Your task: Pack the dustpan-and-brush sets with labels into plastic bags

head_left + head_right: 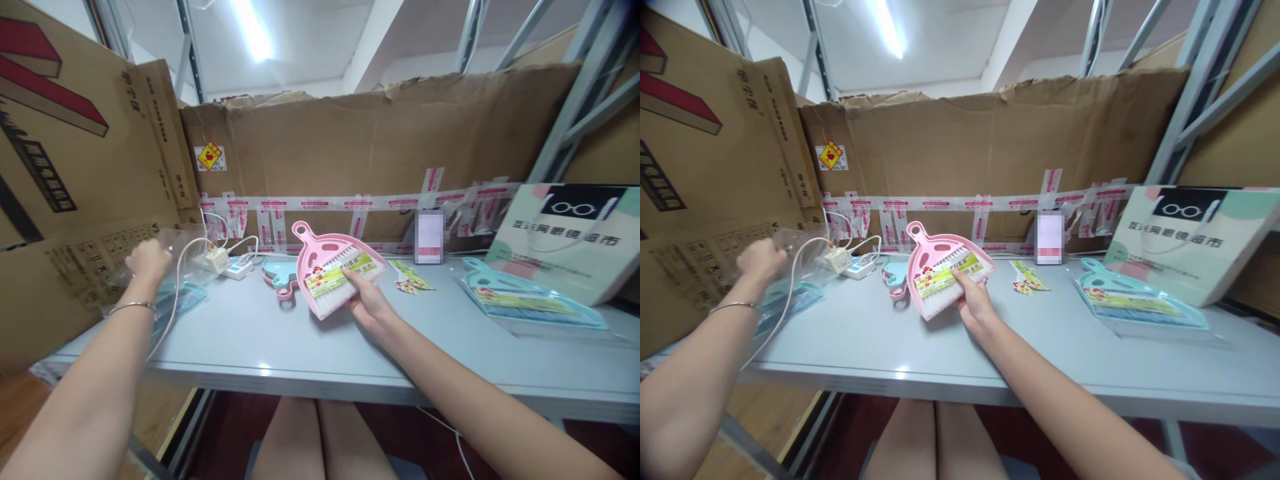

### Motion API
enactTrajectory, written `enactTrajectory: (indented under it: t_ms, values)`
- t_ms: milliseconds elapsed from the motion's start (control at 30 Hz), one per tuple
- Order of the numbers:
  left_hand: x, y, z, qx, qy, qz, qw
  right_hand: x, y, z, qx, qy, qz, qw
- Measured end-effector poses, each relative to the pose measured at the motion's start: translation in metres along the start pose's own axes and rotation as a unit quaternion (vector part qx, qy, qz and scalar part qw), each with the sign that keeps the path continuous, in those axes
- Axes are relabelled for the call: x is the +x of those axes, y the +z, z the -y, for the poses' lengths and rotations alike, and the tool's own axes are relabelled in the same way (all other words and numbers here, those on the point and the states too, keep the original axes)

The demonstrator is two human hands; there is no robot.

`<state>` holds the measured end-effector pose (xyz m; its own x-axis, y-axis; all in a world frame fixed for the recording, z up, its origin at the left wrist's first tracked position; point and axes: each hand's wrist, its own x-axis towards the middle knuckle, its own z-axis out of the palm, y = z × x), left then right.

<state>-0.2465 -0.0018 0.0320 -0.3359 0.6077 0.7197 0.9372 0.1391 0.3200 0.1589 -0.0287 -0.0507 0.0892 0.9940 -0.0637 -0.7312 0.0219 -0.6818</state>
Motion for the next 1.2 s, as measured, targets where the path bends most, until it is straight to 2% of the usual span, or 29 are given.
enactTrajectory:
  t_ms: [67, 100, 167, 233, 300, 467, 600, 700, 833, 1000, 1067, 1200]
  values:
    - [0.007, -0.02, -0.021, 0.042, -0.028, -0.084, 0.995, -0.002, 0.002, 0.001, 0.003, 0.002, -0.01, 1.0]
    - [0.007, -0.029, -0.036, 0.062, -0.018, -0.125, 0.99, -0.003, 0.003, 0.002, 0.007, 0.004, -0.015, 1.0]
    - [-0.001, -0.042, -0.072, 0.062, 0.067, -0.164, 0.982, -0.005, 0.005, 0.004, 0.017, 0.004, -0.023, 1.0]
    - [-0.017, -0.045, -0.109, 0.024, 0.152, -0.145, 0.977, -0.009, 0.006, 0.008, 0.027, -0.005, -0.026, 0.999]
    - [-0.036, -0.036, -0.141, -0.014, 0.215, -0.088, 0.973, -0.014, 0.004, 0.013, 0.035, -0.021, -0.03, 0.999]
    - [-0.074, 0.005, -0.185, -0.056, 0.269, -0.03, 0.961, -0.037, -0.015, 0.031, 0.022, -0.026, -0.042, 0.999]
    - [-0.098, 0.029, -0.207, -0.048, 0.318, 0.037, 0.946, -0.053, -0.028, 0.039, -0.046, -0.013, -0.047, 0.998]
    - [-0.11, 0.039, -0.219, -0.083, 0.321, 0.073, 0.941, -0.056, -0.031, 0.041, -0.087, -0.017, -0.051, 0.995]
    - [-0.113, 0.043, -0.22, -0.142, 0.3, 0.07, 0.941, -0.051, -0.03, 0.042, -0.107, -0.029, -0.055, 0.992]
    - [-0.109, 0.045, -0.214, -0.174, 0.273, 0.031, 0.946, -0.049, -0.032, 0.037, -0.128, -0.006, -0.04, 0.991]
    - [-0.112, 0.046, -0.216, -0.177, 0.288, 0.03, 0.941, -0.049, -0.032, 0.031, -0.129, 0.007, -0.039, 0.991]
    - [-0.128, 0.046, -0.229, -0.178, 0.362, 0.062, 0.913, -0.049, -0.023, 0.019, -0.124, 0.026, -0.013, 0.992]
